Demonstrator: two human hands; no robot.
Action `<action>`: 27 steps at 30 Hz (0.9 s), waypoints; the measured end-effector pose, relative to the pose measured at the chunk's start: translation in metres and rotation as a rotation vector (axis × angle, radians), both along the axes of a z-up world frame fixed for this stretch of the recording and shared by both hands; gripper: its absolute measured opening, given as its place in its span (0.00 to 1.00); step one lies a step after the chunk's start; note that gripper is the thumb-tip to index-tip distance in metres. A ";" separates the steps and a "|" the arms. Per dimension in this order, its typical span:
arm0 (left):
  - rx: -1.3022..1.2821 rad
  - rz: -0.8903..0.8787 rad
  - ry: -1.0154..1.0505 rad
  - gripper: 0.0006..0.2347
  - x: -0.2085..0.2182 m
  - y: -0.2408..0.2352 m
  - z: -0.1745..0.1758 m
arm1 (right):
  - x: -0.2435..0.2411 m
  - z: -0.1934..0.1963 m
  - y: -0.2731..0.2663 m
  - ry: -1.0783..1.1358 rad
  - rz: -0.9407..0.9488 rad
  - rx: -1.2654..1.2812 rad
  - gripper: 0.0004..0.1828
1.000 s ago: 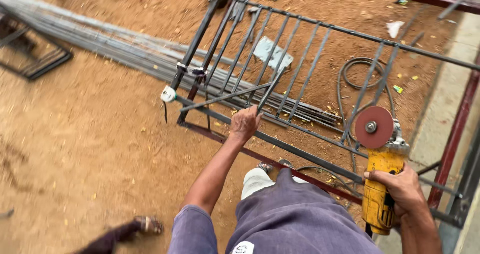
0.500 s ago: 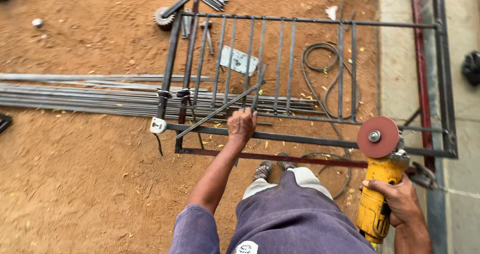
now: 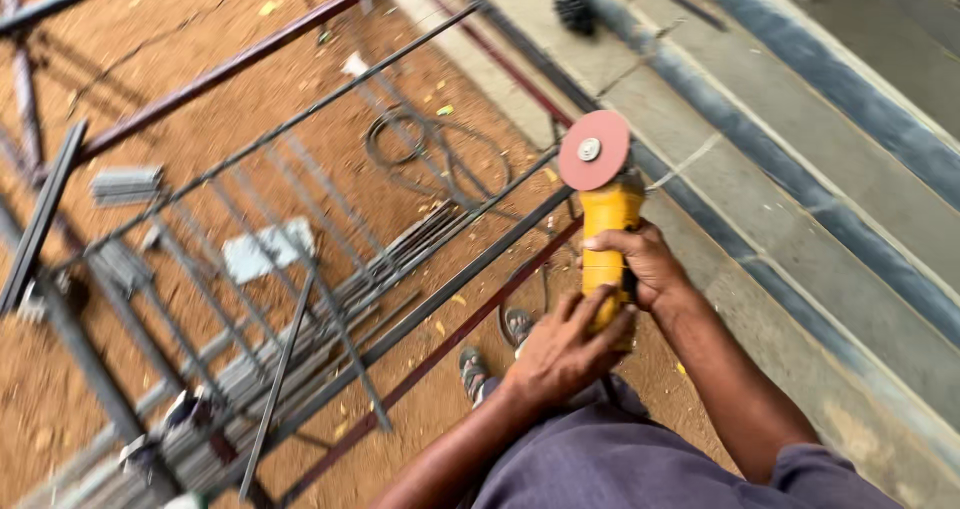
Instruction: The person measures and cuts metal rods using an angle grinder, then positions them into a metal frame structure. They weld the rods to the frame using a welding torch, repeating the process of measuring, cutting, and welding to assemble the structure.
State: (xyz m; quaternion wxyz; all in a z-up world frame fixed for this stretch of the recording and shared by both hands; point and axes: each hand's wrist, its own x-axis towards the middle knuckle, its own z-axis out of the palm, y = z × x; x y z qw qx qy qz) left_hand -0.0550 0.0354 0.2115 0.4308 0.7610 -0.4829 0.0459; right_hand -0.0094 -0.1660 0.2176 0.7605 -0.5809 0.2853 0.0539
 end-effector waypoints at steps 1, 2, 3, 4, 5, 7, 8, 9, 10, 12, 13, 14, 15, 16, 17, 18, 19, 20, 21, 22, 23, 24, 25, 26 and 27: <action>0.007 -0.013 -0.018 0.23 0.002 0.001 0.001 | -0.003 0.002 0.000 -0.013 -0.043 0.037 0.21; 0.019 -0.017 -0.040 0.24 0.006 0.001 0.000 | -0.004 0.004 -0.003 -0.030 -0.077 0.079 0.21; 0.082 -0.063 -0.085 0.25 0.008 -0.001 -0.001 | -0.007 0.004 -0.008 -0.046 -0.097 0.073 0.20; 0.148 -0.107 -0.121 0.25 0.007 -0.003 -0.003 | -0.015 0.000 -0.011 -0.051 -0.116 0.070 0.19; 0.212 -0.150 -0.160 0.26 0.006 -0.006 -0.006 | -0.022 -0.005 -0.015 -0.056 -0.135 0.067 0.19; 0.173 -0.234 -0.087 0.26 0.005 -0.016 -0.010 | -0.034 -0.018 -0.029 -0.018 -0.200 0.099 0.18; 0.158 -0.275 -0.043 0.26 0.002 -0.020 -0.010 | -0.042 -0.026 -0.035 0.007 -0.231 0.120 0.18; 0.136 -0.282 -0.044 0.27 0.001 -0.027 -0.011 | -0.049 -0.034 -0.043 0.017 -0.272 0.151 0.17; 0.114 -0.287 -0.047 0.28 0.000 -0.037 -0.010 | -0.056 -0.042 -0.053 0.023 -0.310 0.184 0.17; 0.071 -0.294 0.025 0.30 0.002 -0.058 -0.005 | -0.072 -0.053 -0.074 0.037 -0.380 0.232 0.16; 0.051 -0.294 0.099 0.31 0.003 -0.069 -0.002 | -0.080 -0.057 -0.086 0.045 -0.413 0.247 0.16; 0.034 -0.298 0.178 0.33 0.003 -0.081 0.001 | -0.089 -0.060 -0.096 0.057 -0.449 0.264 0.16; -0.030 -0.294 0.239 0.38 0.005 -0.096 0.003 | -0.094 -0.062 -0.109 0.050 -0.454 0.353 0.16; -0.091 -0.295 0.305 0.45 0.006 -0.113 0.002 | -0.102 -0.063 -0.122 0.042 -0.463 0.444 0.17; -0.150 -0.293 0.371 0.52 0.006 -0.130 0.001 | -0.110 -0.063 -0.134 0.030 -0.472 0.534 0.18; -0.042 -0.300 0.805 0.44 0.005 -0.152 -0.002 | -0.113 -0.062 -0.148 0.023 -0.496 0.534 0.18; 0.085 -0.291 1.235 0.36 0.004 -0.177 -0.005 | -0.115 -0.060 -0.161 0.016 -0.520 0.533 0.18; 0.231 -0.261 1.661 0.28 0.003 -0.198 -0.008 | -0.118 -0.058 -0.173 0.011 -0.543 0.535 0.18; 0.254 -0.340 1.704 0.25 0.003 -0.213 -0.013 | -0.122 -0.056 -0.185 -0.004 -0.585 0.518 0.18; 0.281 -0.424 1.746 0.22 0.003 -0.227 -0.017 | -0.126 -0.054 -0.195 -0.022 -0.632 0.498 0.18; 0.308 -0.508 1.787 0.19 0.002 -0.243 -0.021 | -0.129 -0.055 -0.206 -0.039 -0.678 0.479 0.18; 0.385 -0.467 1.656 0.18 -0.002 -0.260 -0.026 | -0.136 -0.059 -0.218 -0.032 -0.678 0.495 0.18; 0.454 -0.432 1.521 0.17 -0.006 -0.281 -0.031 | -0.141 -0.065 -0.234 -0.026 -0.679 0.512 0.18; 0.522 -0.421 1.388 0.15 -0.015 -0.298 -0.034 | -0.153 -0.070 -0.245 -0.013 -0.696 0.525 0.18; 0.559 -0.420 1.368 0.15 -0.020 -0.312 -0.037 | -0.161 -0.079 -0.249 0.010 -0.741 0.462 0.17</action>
